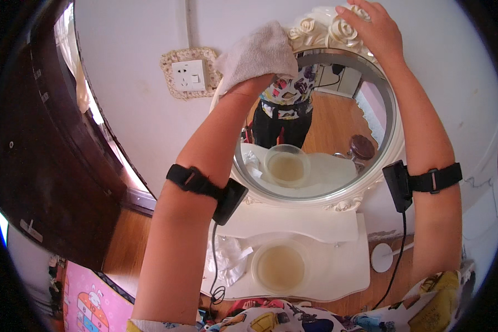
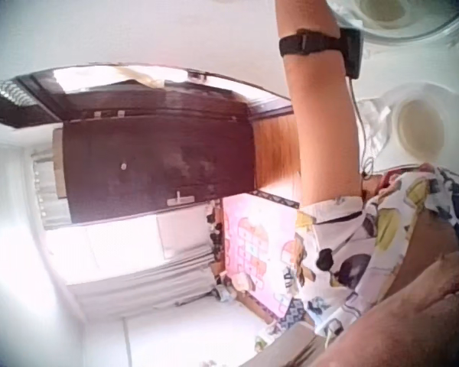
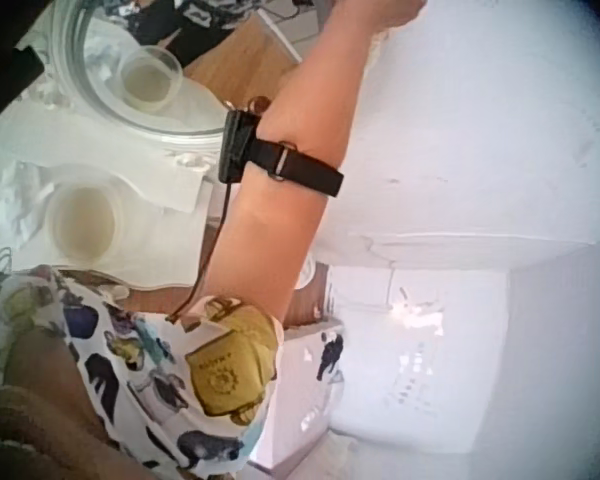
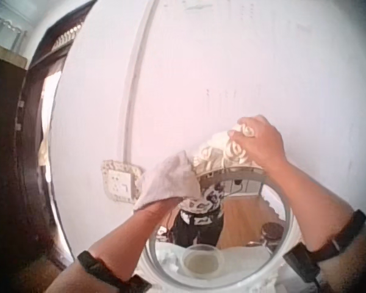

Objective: The person cleans the ornate frame and surface of a round mirror using a cloth and a bowl of liquid. The person wipes the top decorative elements, rinses and wrings the cloth in the bowl, and continues wiping different sections of the frame and the mirror glass.

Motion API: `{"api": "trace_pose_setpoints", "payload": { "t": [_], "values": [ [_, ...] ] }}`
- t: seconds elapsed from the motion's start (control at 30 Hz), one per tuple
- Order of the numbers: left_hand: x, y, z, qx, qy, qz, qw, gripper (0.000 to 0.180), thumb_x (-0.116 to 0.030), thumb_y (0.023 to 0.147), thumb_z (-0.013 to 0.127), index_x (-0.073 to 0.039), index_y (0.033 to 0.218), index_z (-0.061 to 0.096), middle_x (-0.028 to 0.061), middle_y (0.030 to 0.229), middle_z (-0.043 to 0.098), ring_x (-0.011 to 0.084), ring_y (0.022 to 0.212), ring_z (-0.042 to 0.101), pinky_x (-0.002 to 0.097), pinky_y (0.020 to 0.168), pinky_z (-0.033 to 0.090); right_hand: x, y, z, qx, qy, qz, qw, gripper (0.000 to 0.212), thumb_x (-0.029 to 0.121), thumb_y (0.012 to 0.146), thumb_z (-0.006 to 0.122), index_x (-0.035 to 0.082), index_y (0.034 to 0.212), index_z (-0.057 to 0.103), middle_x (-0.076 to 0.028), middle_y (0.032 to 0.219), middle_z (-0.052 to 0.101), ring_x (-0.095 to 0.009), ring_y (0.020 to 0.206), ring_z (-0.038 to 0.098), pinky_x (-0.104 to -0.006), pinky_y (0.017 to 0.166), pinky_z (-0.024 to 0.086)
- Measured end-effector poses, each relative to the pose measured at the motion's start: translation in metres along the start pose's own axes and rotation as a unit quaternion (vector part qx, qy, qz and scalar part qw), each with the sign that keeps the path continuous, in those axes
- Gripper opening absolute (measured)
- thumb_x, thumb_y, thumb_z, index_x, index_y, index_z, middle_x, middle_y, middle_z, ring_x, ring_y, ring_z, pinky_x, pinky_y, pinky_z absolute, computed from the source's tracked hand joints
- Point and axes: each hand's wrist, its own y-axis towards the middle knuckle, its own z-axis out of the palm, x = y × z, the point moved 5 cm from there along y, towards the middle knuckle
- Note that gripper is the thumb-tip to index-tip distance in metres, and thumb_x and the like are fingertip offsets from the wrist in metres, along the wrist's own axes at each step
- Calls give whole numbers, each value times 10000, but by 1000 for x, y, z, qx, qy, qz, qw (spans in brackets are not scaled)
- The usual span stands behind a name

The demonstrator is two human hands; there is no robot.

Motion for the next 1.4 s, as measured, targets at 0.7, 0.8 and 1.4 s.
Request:
{"api": "trace_pose_setpoints", "payload": {
  "t": [0.7,0.8,1.4],
  "values": [
    [57,-43,-27,192,-61,-194,960,377,-323,754,556,-138,1081,538,129,1037,567,320,1004,505,369,843,401,-23,1,11,6,-52,-1,999,520,549,706,557,159,1048,591,-63,1061,540,-253,959,545,-361,811,416],
    [51,-28,-19,271,-1,-196,942,377,-336,717,572,-133,1034,562,131,999,580,321,976,515,369,831,405,-22,-1,9,15,-50,12,999,516,542,707,560,159,1051,589,-59,1076,535,-249,971,540,-360,818,414],
    [19,23,-1,338,-4,-95,936,345,-279,572,661,-100,866,638,115,770,613,270,691,550,319,647,441,-21,-4,11,3,-40,5,999,495,523,710,566,161,1047,588,-43,1072,528,-240,953,545,-363,802,423]
  ]
}}
